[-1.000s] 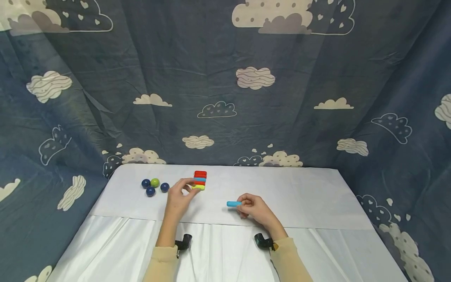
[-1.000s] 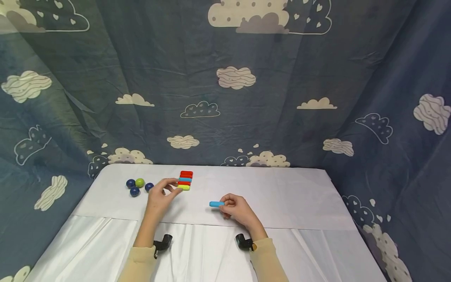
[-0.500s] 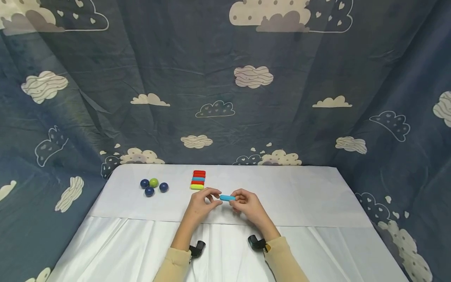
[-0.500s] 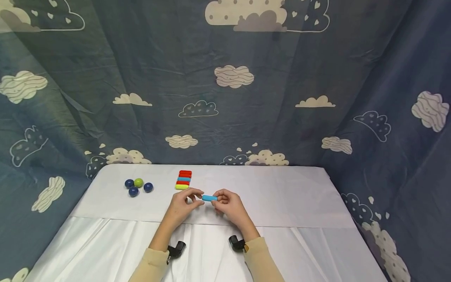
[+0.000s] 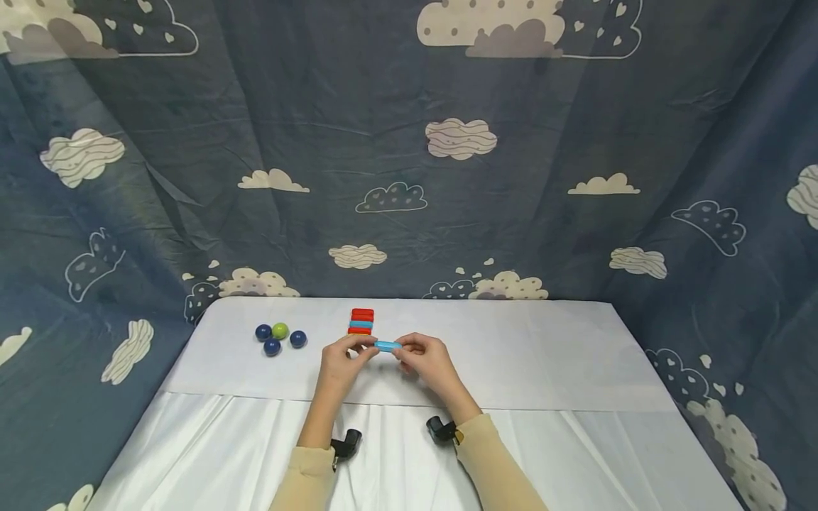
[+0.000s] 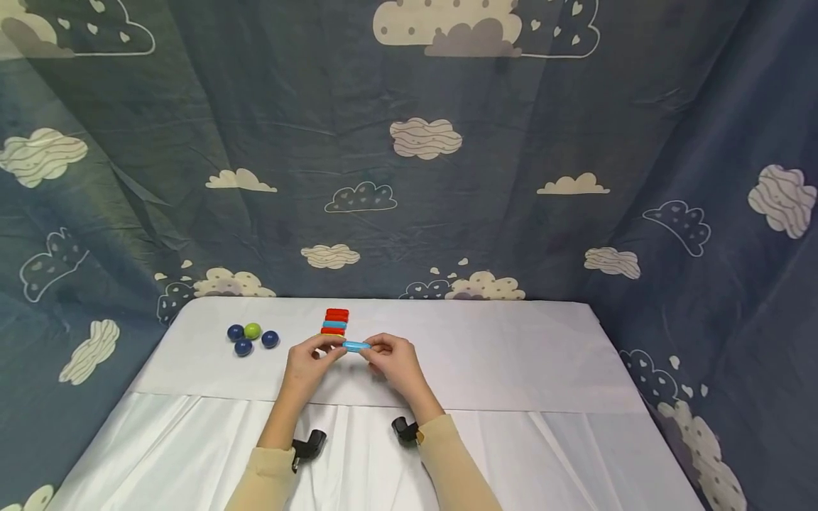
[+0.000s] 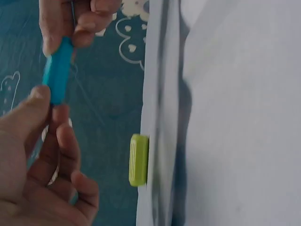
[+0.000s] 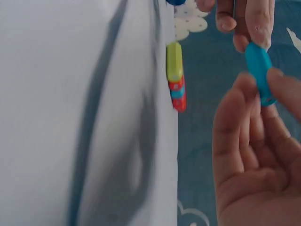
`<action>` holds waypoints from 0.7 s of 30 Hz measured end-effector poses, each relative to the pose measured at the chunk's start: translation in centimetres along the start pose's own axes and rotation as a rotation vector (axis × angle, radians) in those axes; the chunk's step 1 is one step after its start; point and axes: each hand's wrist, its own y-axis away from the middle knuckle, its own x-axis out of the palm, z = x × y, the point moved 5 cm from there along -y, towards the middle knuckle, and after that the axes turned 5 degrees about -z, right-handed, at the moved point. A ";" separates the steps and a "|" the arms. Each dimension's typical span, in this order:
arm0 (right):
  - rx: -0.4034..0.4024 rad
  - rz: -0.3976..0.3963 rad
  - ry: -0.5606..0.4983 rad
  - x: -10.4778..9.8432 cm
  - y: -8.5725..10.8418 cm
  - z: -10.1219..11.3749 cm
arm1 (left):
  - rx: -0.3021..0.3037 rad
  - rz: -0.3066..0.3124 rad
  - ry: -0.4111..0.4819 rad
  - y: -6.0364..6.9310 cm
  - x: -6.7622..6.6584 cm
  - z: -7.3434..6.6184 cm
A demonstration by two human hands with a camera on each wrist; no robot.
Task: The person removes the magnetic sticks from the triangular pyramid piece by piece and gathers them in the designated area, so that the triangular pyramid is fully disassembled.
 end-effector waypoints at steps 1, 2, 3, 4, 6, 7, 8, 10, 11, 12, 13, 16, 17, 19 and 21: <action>0.003 -0.014 0.016 0.5 -0.3 0.2 | -0.026 -0.028 -0.002 -0.1 -0.3 0.2; 0.004 -0.026 0.037 1.0 -0.6 0.4 | -0.057 -0.053 -0.005 -0.1 -0.6 0.4; 0.005 -0.037 0.057 1.5 -0.8 0.6 | -0.090 -0.079 -0.012 -0.1 -0.8 0.6; 0.003 -0.045 0.078 2.0 -1.1 0.7 | -0.126 -0.103 -0.019 -0.1 -1.0 0.8; 0.000 -0.056 0.109 3.0 -1.4 0.9 | -0.176 -0.145 -0.047 -0.1 -1.3 1.2; 0.006 -0.064 0.118 3.5 -1.5 0.8 | -0.200 -0.161 -0.067 0.0 -1.4 1.4; 0.008 -0.073 0.123 4.0 -1.6 0.6 | -0.221 -0.174 -0.087 0.0 -1.5 1.6; 0.026 -0.089 0.114 4.7 -1.8 0.2 | -0.247 -0.189 -0.126 0.1 -1.6 2.0; 0.042 -0.097 0.100 5.1 -1.9 0.0 | -0.257 -0.192 -0.147 0.2 -1.6 2.2; 0.060 -0.103 0.085 5.4 -2.0 -0.3 | -0.267 -0.192 -0.169 0.2 -1.6 2.4; 0.079 -0.109 0.070 5.7 -2.0 -0.6 | -0.278 -0.192 -0.186 0.2 -1.7 2.5; 0.125 -0.112 0.030 6.4 -2.3 -1.1 | -0.313 -0.186 -0.230 0.2 -1.7 3.0; 0.136 -0.113 0.021 6.6 -2.4 -1.3 | -0.320 -0.180 -0.240 0.2 -1.7 3.1; 0.151 -0.124 0.014 6.8 -2.6 -1.5 | -0.330 -0.167 -0.251 0.1 -1.7 3.2; 0.151 -0.135 0.017 7.0 -2.6 -1.5 | -0.334 -0.152 -0.257 0.1 -1.5 3.3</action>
